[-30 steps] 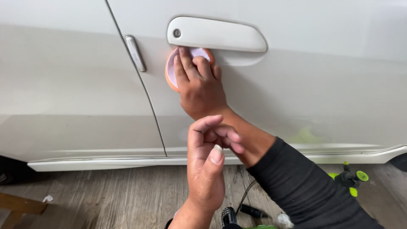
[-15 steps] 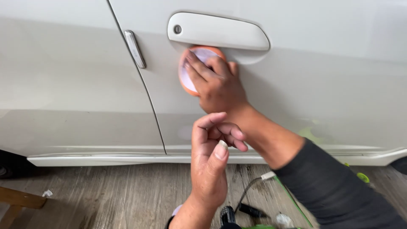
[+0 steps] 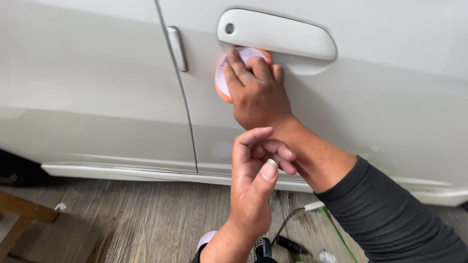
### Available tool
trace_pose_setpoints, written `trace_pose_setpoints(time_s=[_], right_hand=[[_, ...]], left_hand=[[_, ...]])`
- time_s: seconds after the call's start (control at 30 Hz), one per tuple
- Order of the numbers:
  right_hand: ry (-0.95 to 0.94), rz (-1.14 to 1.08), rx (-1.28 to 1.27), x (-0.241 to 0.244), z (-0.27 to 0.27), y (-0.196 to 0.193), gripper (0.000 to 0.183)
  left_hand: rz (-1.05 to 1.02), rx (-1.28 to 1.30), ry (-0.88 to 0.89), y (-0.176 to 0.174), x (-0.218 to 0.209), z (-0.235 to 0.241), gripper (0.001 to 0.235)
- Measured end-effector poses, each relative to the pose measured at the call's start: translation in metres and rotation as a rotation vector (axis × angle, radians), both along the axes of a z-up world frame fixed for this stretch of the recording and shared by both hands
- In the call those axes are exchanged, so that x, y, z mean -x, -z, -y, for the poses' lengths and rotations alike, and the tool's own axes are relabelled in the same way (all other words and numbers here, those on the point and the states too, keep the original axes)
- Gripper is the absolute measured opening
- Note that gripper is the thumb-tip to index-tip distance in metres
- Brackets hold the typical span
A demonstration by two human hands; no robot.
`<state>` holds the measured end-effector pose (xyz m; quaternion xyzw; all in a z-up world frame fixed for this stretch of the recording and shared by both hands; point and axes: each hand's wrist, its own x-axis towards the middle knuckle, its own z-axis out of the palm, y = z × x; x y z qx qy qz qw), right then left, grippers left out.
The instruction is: Polishing a car door and its handle using an applicator pad and compound.
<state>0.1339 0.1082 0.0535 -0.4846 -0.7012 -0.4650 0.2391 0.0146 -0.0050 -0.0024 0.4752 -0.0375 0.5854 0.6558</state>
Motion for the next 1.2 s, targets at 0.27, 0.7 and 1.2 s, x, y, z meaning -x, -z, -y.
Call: trace_pose_setpoints(time_s=[0.27,0.7,1.2], right_hand=[[-0.044,-0.034,0.053,0.002,-0.006,0.004,0.042],[0.141,0.015,0.0,-0.122,0.08,-0.001,0.043],[-0.409,-0.554,0.558,-0.078,0.127,0.052,0.052]], left_hand=[[-0.013,0.016,-0.043,-0.003,0.003,0.003,0.066],[-0.126,-0.007,-0.071,0.002,-0.005,0.006,0.067],[-0.479,-0.241,-0.675,0.014,0.012,-0.015,0.043]])
